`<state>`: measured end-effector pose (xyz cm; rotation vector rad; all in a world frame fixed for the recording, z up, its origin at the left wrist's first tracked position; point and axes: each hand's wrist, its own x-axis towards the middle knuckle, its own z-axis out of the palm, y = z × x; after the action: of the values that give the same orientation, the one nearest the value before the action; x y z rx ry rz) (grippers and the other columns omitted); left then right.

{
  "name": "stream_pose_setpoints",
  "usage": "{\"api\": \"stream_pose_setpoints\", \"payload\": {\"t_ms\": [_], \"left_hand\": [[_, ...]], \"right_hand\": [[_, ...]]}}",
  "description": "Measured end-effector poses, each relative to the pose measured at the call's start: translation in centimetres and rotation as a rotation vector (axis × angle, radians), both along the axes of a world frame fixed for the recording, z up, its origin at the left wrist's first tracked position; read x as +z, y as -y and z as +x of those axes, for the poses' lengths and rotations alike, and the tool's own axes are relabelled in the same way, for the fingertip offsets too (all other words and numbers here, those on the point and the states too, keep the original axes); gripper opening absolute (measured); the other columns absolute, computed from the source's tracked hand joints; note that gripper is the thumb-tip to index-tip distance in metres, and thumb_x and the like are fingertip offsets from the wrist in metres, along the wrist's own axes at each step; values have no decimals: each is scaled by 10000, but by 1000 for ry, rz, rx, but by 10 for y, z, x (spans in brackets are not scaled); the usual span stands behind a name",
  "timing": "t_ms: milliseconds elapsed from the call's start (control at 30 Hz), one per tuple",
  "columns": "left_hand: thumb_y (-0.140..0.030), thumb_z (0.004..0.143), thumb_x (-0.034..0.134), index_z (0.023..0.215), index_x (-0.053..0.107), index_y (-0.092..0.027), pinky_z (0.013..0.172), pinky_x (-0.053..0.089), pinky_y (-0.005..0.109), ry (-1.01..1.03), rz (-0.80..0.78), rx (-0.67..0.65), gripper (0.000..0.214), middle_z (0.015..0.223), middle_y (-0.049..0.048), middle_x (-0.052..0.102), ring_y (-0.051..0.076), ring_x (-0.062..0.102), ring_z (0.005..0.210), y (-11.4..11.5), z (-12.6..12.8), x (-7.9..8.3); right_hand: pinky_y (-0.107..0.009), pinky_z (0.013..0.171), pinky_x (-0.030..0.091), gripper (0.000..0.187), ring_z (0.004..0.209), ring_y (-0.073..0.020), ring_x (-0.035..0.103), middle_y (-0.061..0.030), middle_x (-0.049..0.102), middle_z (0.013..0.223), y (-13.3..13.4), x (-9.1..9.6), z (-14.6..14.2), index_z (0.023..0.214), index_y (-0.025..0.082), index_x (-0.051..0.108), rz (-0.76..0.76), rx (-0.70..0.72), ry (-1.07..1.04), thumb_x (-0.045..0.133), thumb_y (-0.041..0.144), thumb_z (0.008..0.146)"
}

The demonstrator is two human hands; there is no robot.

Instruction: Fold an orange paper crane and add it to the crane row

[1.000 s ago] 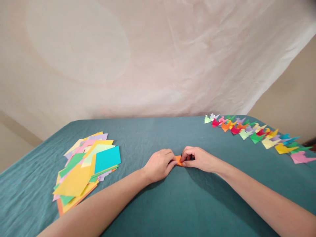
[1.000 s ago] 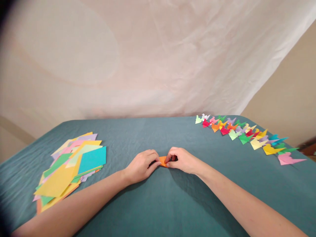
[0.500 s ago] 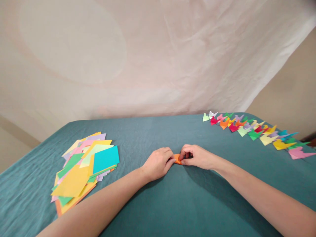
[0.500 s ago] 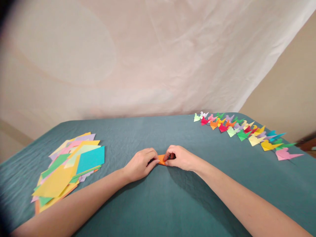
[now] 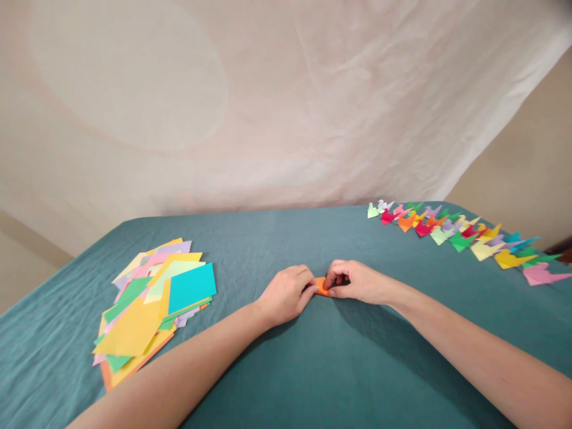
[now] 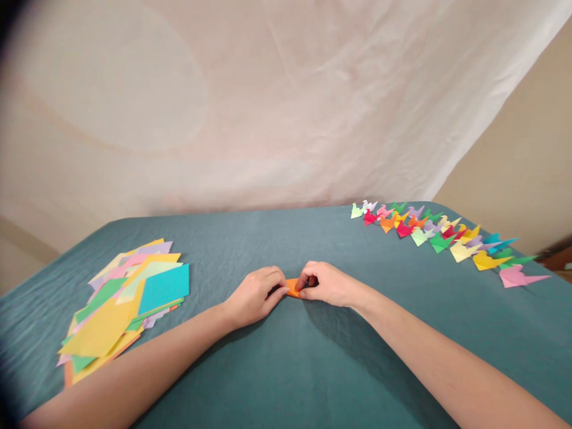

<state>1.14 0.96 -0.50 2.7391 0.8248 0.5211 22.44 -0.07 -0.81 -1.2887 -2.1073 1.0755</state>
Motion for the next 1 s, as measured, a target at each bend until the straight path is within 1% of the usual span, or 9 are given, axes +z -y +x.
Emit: {"api": "stream_pose_setpoints", "payload": {"t_ms": [367, 433, 567, 733, 800, 900, 1000], "left_hand": [[-199, 886, 448, 786, 527, -153, 723, 418, 253, 25, -19, 16, 135, 818, 34, 553, 146, 520, 775, -1, 2, -1], [-198, 886, 449, 785, 526, -152, 724, 419, 252, 23, -22, 21, 135, 817, 35, 555, 146, 521, 773, 0, 2, -1], [-201, 888, 448, 791, 531, -153, 735, 423, 256, 25, -32, 23, 137, 834, 41, 562, 149, 528, 783, 0, 2, 0], [-201, 886, 453, 805, 541, -155, 748, 428, 260, 37, -43, 29, 128, 840, 40, 571, 150, 538, 795, 0, 2, 1], [-201, 886, 455, 808, 543, -154, 748, 429, 259, 40, -43, 31, 126, 840, 39, 574, 148, 539, 792, 0, 2, 1], [-197, 885, 457, 807, 544, -154, 748, 429, 256, 39, -46, 29, 124, 844, 39, 576, 146, 539, 790, 0, 3, 1], [-197, 885, 456, 803, 544, -153, 742, 429, 255, 33, -45, 32, 128, 837, 39, 574, 147, 538, 786, 0, 3, 1]], "right_hand": [[-236, 612, 427, 62, 651, -112, 509, -17, 552, 790, 2, 1, -1, 764, 145, 639, 5, 6, 12, 623, 174, 711], [-240, 626, 431, 79, 669, -117, 508, -20, 550, 811, 4, 1, 0, 793, 149, 639, 30, 11, 18, 618, 176, 722], [-249, 665, 439, 172, 721, -125, 511, -31, 549, 886, 8, -3, 2, 911, 162, 614, 150, 13, -10, 619, 172, 739], [-259, 692, 451, 222, 739, -125, 520, -48, 559, 965, 12, -5, 3, 980, 171, 574, 272, 49, -34, 608, 155, 761], [-267, 713, 453, 215, 775, -135, 530, -56, 571, 978, 12, -4, 3, 987, 172, 572, 325, 83, -35, 593, 143, 775], [-303, 800, 439, 177, 883, -162, 543, -64, 601, 979, 12, -3, 3, 968, 173, 592, 420, 138, -10, 568, 128, 799], [-331, 831, 431, 172, 895, -170, 559, -63, 638, 954, 12, -4, 4, 976, 177, 620, 512, 199, 53, 540, 133, 830]]}}
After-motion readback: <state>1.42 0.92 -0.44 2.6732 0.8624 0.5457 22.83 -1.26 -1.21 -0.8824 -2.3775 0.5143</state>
